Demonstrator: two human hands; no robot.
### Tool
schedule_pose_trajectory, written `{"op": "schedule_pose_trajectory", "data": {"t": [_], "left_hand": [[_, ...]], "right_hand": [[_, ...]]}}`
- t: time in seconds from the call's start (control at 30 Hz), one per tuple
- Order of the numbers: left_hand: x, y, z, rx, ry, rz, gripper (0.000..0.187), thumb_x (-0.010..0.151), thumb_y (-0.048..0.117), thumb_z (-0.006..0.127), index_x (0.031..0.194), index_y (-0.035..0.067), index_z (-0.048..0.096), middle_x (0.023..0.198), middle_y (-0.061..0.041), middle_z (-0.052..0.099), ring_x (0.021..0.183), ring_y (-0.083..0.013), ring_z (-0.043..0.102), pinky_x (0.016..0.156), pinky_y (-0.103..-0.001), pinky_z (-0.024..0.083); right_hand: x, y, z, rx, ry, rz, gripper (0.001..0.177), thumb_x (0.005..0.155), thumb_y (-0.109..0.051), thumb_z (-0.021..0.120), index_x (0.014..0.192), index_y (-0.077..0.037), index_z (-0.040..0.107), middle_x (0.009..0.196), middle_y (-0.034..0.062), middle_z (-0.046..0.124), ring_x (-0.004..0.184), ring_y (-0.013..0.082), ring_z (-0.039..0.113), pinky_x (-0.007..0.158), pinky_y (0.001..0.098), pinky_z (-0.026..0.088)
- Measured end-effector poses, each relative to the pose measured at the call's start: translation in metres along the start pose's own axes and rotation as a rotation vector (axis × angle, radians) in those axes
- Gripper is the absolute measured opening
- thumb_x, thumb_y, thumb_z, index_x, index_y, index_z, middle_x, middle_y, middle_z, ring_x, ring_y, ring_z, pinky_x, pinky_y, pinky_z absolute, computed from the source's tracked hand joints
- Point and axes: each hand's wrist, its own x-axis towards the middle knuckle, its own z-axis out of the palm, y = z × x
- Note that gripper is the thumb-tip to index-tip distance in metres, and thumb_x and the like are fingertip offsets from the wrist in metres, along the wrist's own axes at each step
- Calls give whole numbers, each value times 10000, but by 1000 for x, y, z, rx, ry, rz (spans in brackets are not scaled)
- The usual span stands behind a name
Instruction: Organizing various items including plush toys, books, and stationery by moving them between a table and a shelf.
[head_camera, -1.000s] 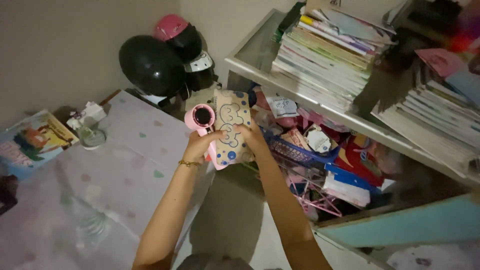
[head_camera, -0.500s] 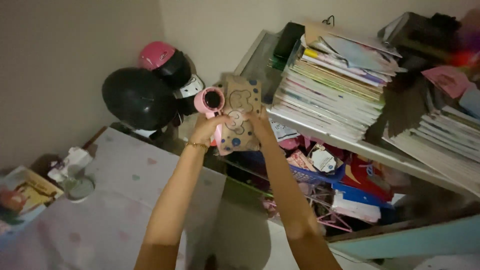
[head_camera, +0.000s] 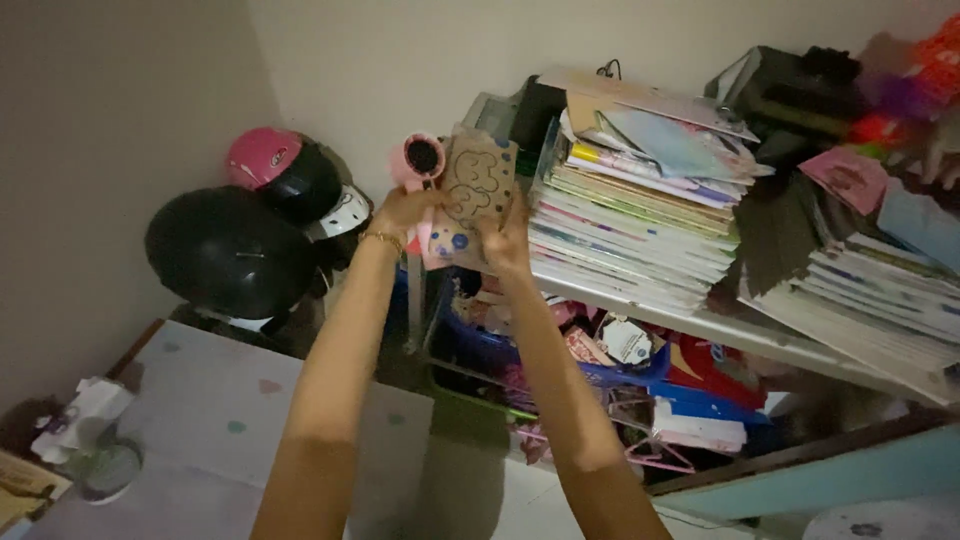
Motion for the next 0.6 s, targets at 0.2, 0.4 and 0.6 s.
{"op": "schedule_pose_trajectory", "data": {"t": [0.2,0.4,0.6], "left_hand": [[-4,20,-8,147,5,-6,598,582,186,948,1097,-28,734,1037,-207,739,1007,-304,728,859,-438,596],[-3,25,33,180,-3,14,516,558,208,942,999,7,767,963,-176,748,963,-286,740,857,-408,594],[-12,33,44,202,-27,-31,661,593,223,906,1170,-38,716,1118,-227,726,1086,-305,708,912,-428,580]], "right_hand": [[-3,6,5,-629,150,-465,498,1005,-71,525,1497,2,493,1566,262,311,1427,452,374,1169,525,359],[-6,-44,5,-830,257,-657,195,970,-160,659,1131,-116,760,914,104,704,833,344,704,715,397,597],[-11,-44,-40,-589,229,-678,183,904,-83,591,1024,-72,728,926,161,656,878,415,673,756,492,560]]}}
